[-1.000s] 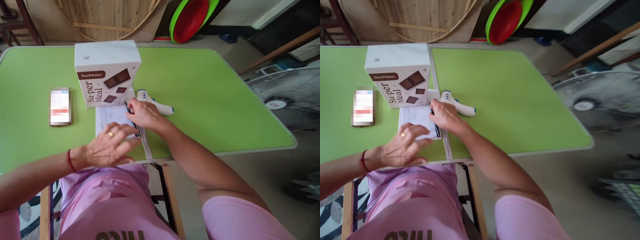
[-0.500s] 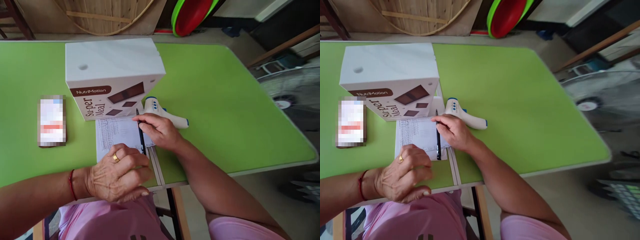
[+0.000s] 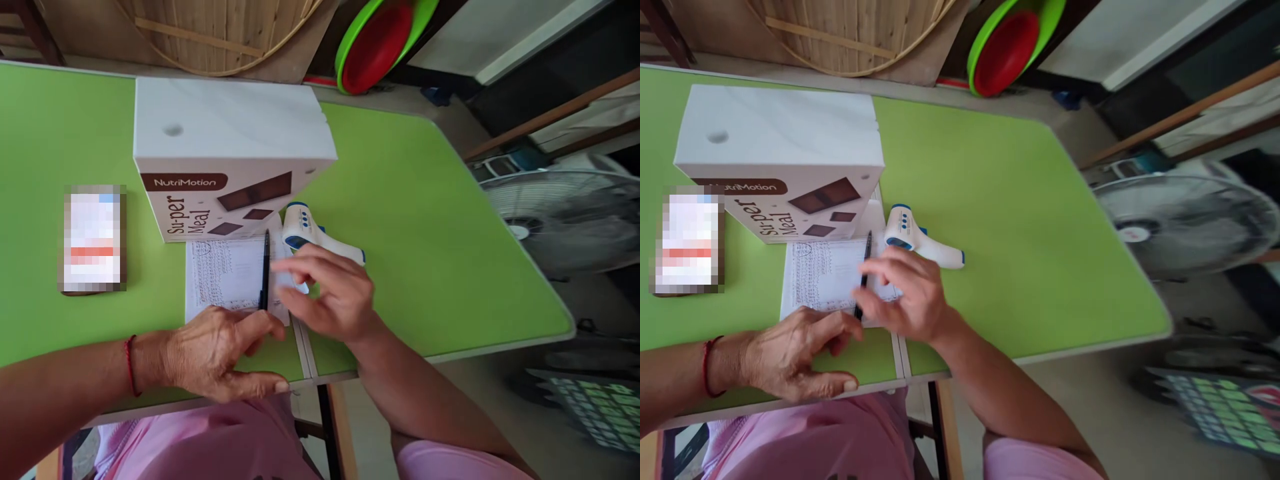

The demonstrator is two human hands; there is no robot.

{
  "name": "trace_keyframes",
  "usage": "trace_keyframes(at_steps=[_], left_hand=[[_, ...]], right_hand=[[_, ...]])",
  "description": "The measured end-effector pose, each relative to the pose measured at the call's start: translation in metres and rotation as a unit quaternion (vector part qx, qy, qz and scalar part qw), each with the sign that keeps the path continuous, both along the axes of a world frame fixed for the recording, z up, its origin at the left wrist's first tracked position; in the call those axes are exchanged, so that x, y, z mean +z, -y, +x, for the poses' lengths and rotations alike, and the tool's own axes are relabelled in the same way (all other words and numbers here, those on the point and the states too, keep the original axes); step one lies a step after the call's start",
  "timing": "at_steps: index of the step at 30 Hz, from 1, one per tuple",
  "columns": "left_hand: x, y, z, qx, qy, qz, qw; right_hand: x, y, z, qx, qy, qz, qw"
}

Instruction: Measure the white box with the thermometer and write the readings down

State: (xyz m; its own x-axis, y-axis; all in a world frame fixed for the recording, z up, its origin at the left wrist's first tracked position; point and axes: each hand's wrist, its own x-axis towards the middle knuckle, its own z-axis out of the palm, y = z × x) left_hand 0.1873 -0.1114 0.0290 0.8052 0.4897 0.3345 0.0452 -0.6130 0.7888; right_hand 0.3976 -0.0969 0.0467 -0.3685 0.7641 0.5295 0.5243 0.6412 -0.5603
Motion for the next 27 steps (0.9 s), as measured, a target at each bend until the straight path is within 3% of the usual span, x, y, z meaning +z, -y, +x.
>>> trace_keyframes(at_steps=[2,3,5,13,19,27], left_hand=[[-0.006,0.004,0.0,-0.002,-0.045,0.045,0.998],[-0.008,0.006,0.0,-0.004,-0.052,0.087,0.995],[-0.013,0.009,0.001,-0.013,-0.046,0.162,0.986],[-0.009,0.011,0.007,0.001,0.019,0.213,0.977],[-0.002,0.004,0.006,0.002,0.058,0.204,0.977],[-0.008,0.008,0.004,-0.03,0.032,0.199,0.979]], right_hand=[[0.007,0.013,-0.01,0.175,-0.084,-0.054,0.979],[0.009,0.018,-0.015,0.24,-0.072,-0.08,0.965],[0.01,0.025,-0.022,0.295,-0.059,-0.098,0.949],[0.011,0.025,-0.016,0.275,-0.031,-0.098,0.956],[0.009,0.021,-0.013,0.293,-0.144,-0.148,0.934],[0.009,0.021,-0.017,0.342,-0.119,-0.15,0.92]])
